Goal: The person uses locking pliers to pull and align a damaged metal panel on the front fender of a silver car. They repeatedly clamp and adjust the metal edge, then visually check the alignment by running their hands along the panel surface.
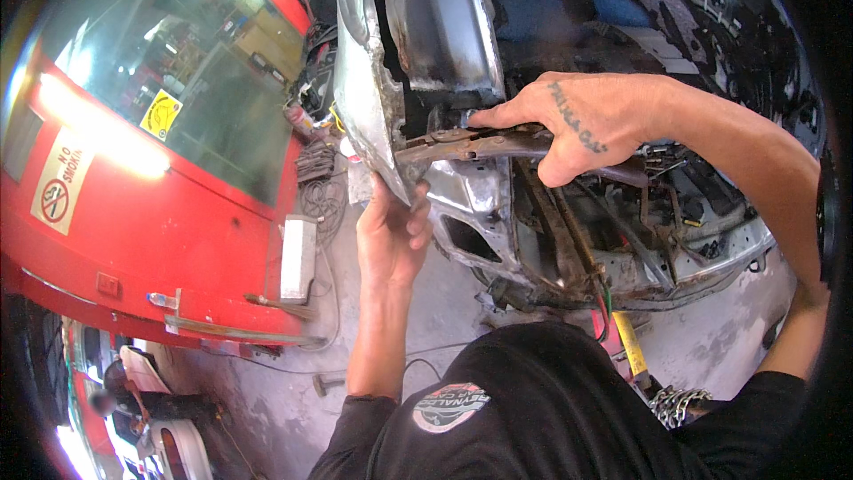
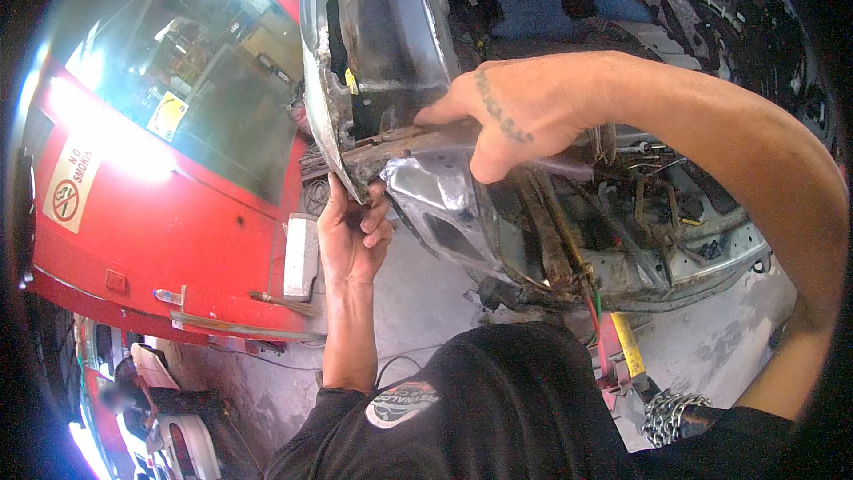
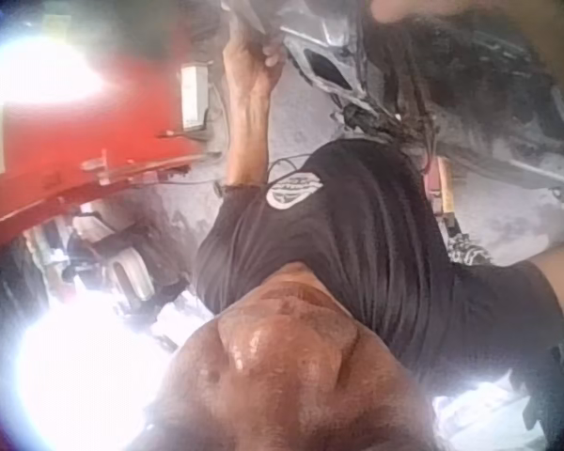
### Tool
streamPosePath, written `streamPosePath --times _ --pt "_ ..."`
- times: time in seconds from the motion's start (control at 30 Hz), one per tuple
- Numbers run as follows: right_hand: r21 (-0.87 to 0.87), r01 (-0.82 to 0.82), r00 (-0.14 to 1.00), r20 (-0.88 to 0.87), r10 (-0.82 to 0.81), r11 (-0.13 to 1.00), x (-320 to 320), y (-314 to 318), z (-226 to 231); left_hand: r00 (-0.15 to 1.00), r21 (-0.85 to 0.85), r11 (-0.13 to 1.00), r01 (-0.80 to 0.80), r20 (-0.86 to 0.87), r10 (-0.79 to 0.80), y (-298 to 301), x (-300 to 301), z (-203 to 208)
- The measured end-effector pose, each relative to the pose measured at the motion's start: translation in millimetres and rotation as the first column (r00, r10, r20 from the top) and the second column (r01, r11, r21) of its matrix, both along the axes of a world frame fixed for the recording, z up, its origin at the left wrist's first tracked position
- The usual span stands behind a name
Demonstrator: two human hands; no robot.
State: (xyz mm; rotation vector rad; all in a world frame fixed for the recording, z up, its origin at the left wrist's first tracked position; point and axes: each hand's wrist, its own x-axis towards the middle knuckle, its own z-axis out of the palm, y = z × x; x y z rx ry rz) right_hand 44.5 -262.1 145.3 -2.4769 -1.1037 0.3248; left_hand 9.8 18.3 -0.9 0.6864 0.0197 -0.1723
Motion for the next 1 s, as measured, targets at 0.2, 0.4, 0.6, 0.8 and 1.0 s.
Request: streamPosePath --times 0.2,0.4,0.6,0.8,1.0 --pt "0.007 0.014 0.991 -0.133 -0.013 1.0 1.3 1.8 6.4 1.0 0.003 1.0 -0.027 -0.004 0.027 -3.4 -2.3 2.3" --pt "-0.055 0.023 0.996 -0.081 -0.027 0.998 -0.5 2.7 8.0 0.999 0.013 1.0 -0.005 0.037 0.005 -0.1 1.3 -5.4" --pt "-0.098 0.044 0.996 -0.076 -0.051 0.994 -10.1 8.1 17.7 1.0 -0.005 1.0 -0.006 0.021 0.006 -0.7 0.9 -1.2" --pt "-0.183 0.013 0.997 0.078 0.002 0.983 -6.3 8.5 20.4 0.997 -0.005 0.998 0.058 0.049 -0.058 7.8 3.6 -4.0" --pt "-0.183 -0.084 0.982 0.153 0.113 0.98 7.5 13.3 23.0 0.995 0.005 0.997 0.072 0.063 -0.072 9.8 3.3 -3.6"
